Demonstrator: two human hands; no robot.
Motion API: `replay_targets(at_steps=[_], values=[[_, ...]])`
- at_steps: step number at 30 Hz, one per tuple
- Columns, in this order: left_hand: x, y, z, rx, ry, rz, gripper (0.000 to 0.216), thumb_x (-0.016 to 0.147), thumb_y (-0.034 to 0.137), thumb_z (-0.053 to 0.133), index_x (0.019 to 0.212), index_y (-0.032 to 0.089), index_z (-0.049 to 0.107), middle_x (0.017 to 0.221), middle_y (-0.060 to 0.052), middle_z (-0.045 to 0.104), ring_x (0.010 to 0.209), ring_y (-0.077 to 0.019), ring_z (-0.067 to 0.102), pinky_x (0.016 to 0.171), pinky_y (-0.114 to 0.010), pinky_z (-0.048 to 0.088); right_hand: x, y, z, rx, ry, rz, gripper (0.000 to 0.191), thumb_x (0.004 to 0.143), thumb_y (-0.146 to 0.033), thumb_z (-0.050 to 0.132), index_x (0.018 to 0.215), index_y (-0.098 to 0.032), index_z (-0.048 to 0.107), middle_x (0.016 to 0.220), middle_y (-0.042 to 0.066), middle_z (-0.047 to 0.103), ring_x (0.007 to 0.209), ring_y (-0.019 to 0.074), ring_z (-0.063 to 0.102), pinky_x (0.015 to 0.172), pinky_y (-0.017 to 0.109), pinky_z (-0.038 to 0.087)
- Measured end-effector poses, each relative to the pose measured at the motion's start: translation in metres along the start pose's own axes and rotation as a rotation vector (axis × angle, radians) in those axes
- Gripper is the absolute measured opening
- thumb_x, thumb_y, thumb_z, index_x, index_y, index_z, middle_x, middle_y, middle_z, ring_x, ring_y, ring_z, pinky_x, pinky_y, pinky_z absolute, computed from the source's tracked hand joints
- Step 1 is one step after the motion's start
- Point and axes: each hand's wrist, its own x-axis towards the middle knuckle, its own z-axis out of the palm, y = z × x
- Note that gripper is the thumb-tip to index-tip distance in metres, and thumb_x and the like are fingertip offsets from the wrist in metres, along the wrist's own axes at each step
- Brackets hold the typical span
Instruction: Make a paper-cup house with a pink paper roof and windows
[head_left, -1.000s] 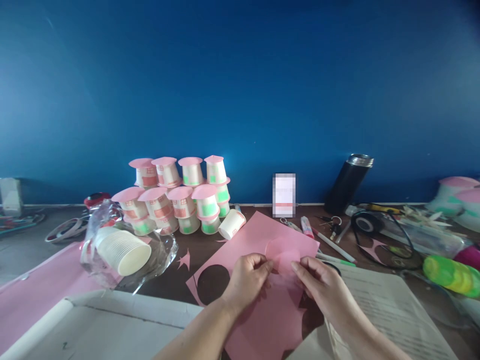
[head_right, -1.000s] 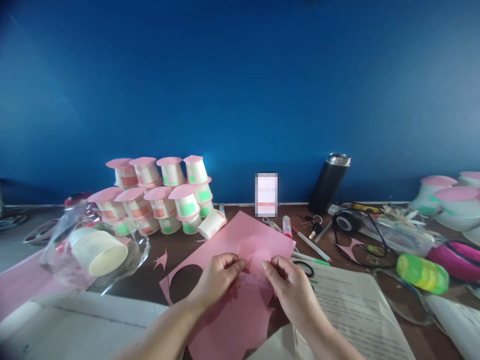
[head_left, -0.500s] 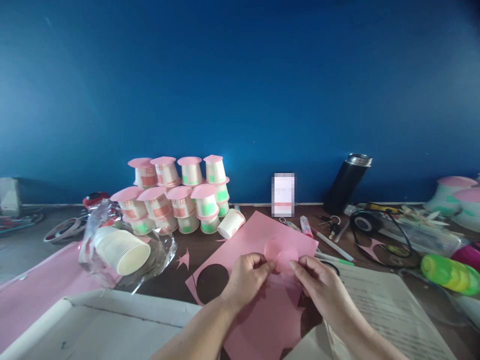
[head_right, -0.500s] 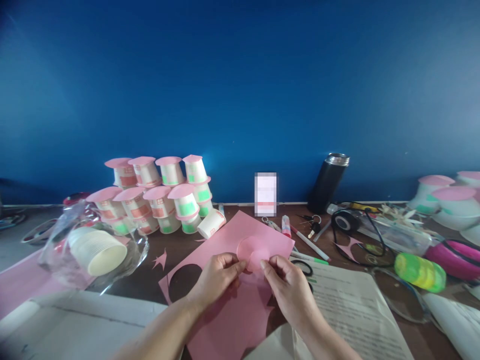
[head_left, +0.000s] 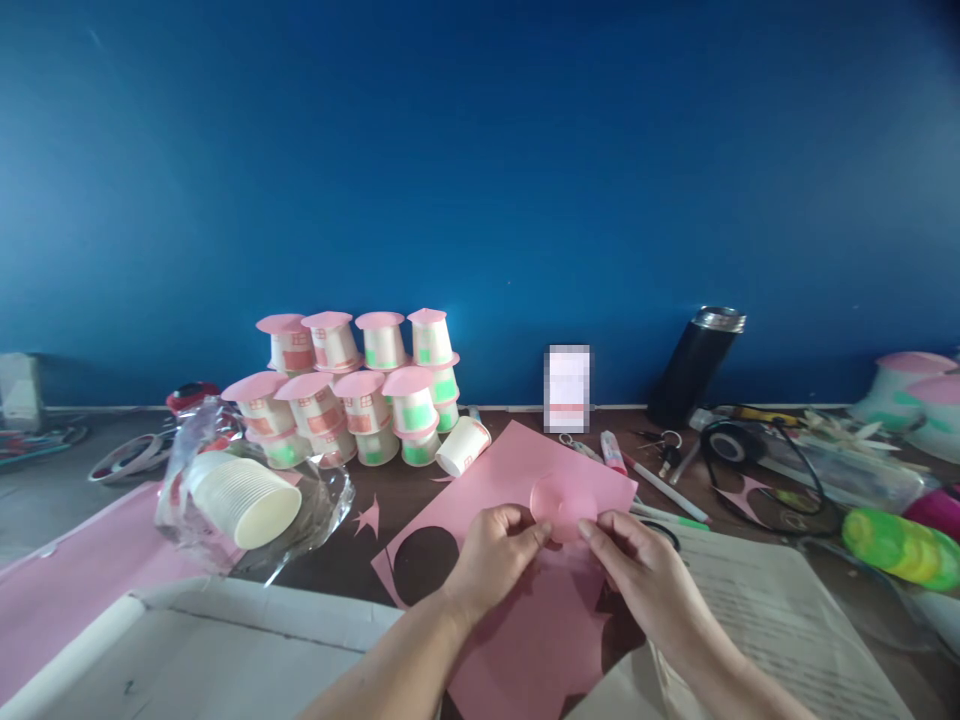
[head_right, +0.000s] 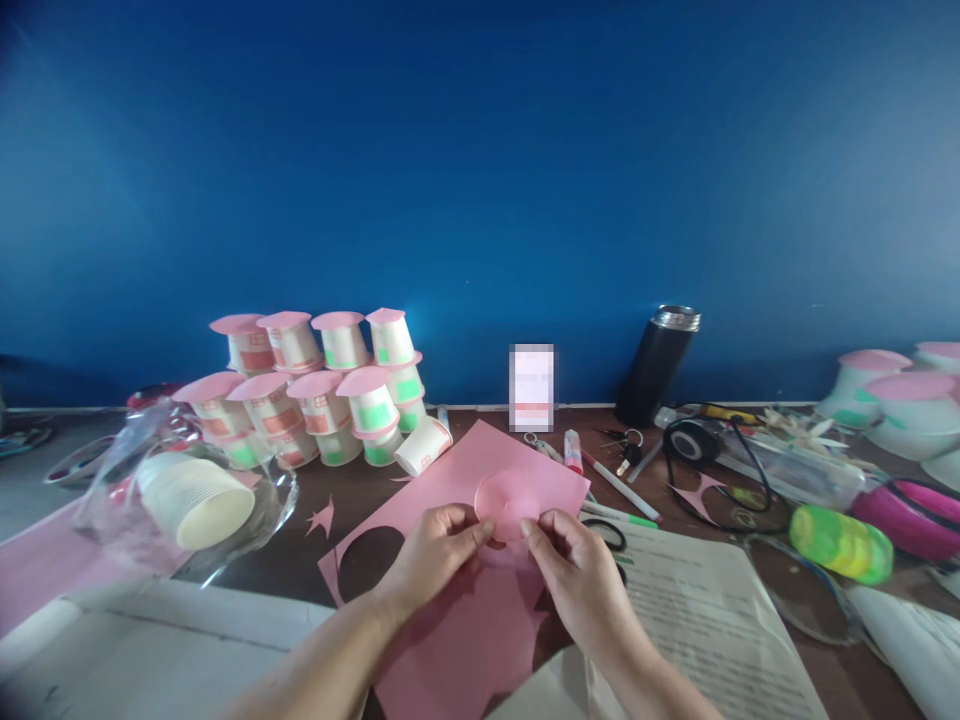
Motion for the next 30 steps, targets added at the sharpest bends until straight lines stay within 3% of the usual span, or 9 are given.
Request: replay_targets(at_steps=[14, 30], values=[[-0.0027, 0.0094, -0.0006, 0.065, 0.03, 0.011, 0.031, 0.076, 0.044, 0.07, 0.072, 0.012, 0.069, 0.06, 0.002, 0.056, 0.056, -0.0103, 0.045, 0.05, -0.022, 0.033, 0.0006, 0.0001, 0.0001, -0.047, -0.017, -0.002, 0.041, 0.084, -0.054, 0.051, 0.058, -0.024, 0.042, 0.053, -0.006, 0.036, 0.052, 0.0135, 0.037, 0.051, 0.025, 0.031], [-0.0001, 0.0042, 0.0001, 0.015, 0.014, -0.044, 0.025, 0.075, 0.038, 0.069, 0.073, 0.013, 0.066, 0.058, 0.001, 0.059, 0.047, -0.0103, 0.047, 0.044, -0.022, 0.037, -0.0004, 0.0058, 0.0005, -0.069, -0.027, -0.035, 0.04, 0.085, -0.055, 0.05, 0.061, -0.023, 0.044, 0.056, -0.006, 0.036, 0.054, 0.0131, 0.035, 0.051, 0.025, 0.03]])
